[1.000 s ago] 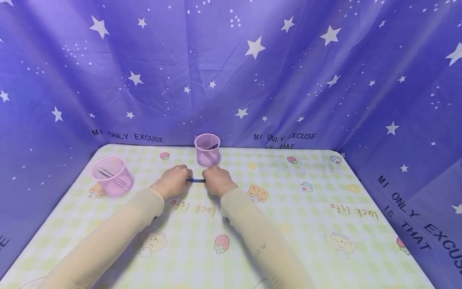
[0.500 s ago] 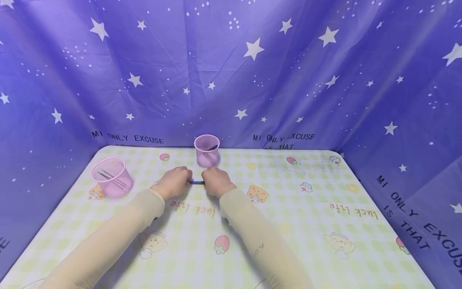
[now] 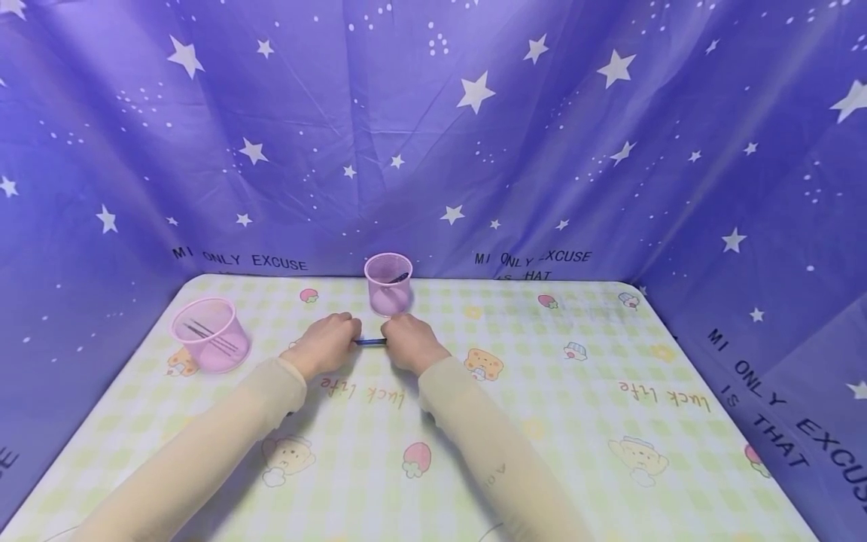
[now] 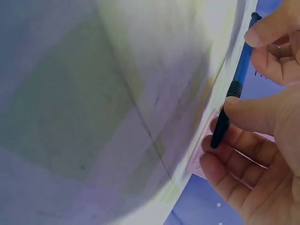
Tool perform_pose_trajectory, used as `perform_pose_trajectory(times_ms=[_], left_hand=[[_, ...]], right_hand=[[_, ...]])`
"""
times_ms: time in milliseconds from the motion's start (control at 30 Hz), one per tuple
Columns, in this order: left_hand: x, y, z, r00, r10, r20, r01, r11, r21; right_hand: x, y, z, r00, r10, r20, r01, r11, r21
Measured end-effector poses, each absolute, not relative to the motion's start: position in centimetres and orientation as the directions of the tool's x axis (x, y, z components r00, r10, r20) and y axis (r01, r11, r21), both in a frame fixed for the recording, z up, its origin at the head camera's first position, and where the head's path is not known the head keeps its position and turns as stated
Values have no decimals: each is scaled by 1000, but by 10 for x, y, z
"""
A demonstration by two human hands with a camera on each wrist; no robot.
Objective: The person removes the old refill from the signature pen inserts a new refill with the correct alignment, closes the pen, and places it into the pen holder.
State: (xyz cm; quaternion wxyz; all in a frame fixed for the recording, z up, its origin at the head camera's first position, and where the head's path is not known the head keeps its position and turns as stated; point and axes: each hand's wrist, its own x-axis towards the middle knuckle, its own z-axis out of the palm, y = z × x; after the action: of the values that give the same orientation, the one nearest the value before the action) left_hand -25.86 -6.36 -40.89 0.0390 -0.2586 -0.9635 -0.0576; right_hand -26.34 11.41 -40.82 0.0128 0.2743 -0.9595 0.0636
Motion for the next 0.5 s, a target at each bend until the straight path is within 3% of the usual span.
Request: perform_pose_trajectory(times_ms=[500], left_hand=[[-241,-60,-401,-845,499,192,520,850,78]], right_hand=[[-245,126,-397,-839,-532,115,-544,808,-226]])
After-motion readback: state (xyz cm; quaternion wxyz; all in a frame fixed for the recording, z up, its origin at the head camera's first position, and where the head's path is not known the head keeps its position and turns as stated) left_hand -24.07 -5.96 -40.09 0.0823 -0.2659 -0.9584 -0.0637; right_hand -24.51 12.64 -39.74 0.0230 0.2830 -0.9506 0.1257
